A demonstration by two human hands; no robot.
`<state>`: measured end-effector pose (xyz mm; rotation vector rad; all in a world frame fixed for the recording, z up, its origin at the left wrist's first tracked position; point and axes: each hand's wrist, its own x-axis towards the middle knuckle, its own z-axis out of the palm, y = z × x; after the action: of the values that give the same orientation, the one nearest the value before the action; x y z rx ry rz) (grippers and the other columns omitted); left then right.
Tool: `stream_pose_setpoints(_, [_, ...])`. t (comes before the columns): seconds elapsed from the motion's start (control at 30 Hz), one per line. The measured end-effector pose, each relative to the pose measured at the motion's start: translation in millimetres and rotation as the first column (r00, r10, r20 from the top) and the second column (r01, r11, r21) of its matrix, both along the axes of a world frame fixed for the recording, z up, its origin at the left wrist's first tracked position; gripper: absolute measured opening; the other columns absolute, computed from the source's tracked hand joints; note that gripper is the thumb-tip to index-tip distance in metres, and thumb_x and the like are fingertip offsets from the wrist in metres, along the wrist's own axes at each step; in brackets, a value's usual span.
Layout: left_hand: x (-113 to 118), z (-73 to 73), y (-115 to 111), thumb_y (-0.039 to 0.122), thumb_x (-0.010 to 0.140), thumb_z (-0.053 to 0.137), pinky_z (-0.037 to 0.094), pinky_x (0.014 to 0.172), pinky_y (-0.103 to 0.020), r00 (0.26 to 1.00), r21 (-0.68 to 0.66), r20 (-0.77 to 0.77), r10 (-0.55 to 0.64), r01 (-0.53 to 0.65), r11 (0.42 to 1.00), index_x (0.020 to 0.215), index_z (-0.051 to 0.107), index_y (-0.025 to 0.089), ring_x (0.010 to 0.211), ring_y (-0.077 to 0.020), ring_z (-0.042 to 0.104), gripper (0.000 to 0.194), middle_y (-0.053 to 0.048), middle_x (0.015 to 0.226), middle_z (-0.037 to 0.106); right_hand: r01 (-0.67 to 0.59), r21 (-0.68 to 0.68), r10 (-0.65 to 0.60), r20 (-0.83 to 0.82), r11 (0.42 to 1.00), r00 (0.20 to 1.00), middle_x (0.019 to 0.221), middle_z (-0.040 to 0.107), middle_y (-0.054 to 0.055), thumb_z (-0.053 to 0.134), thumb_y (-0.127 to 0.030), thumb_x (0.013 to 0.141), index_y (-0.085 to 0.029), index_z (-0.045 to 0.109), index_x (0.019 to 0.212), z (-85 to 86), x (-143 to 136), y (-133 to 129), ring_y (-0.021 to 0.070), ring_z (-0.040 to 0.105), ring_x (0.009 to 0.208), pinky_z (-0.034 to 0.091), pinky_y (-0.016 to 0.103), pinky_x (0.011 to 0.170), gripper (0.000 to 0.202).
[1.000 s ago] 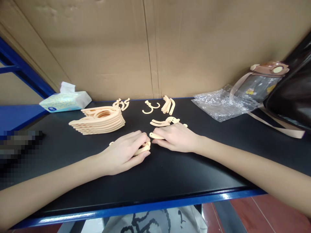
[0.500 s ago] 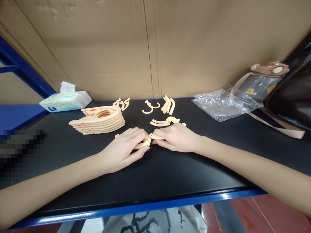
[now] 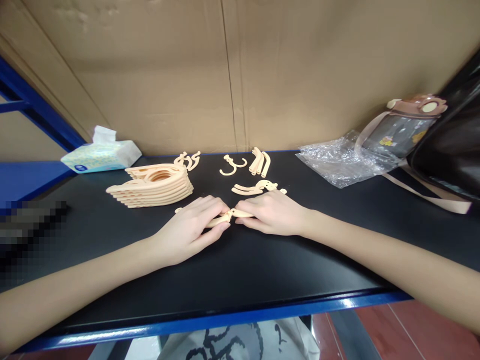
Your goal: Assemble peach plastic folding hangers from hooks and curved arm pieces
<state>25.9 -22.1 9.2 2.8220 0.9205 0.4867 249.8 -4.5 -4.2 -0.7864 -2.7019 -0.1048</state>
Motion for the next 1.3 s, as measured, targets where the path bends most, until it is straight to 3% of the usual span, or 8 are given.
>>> stream_pose_setpoints(1.3, [-0.4, 1.1, -0.6, 0.033, 0.094, 0.037, 0.035, 0.069, -0.030, 1.000, -0.017, -0.014, 0.012, -0.012, 1.000, 0.088, 0.050, 0.017, 0.073, -0.0163, 0.046, 0.021, -0.002, 0.081, 0.053, -0.016, -0.032, 0.017, 0.038, 0.999, 0.999, 0.075, 0.063, 0.001, 0.036, -0.037, 0.095, -0.019, 0.057, 0.088, 2.5, -0.7, -1.7, 0.0098, 0.056, 0.064, 0.028, 0.022, 0.052, 0.029])
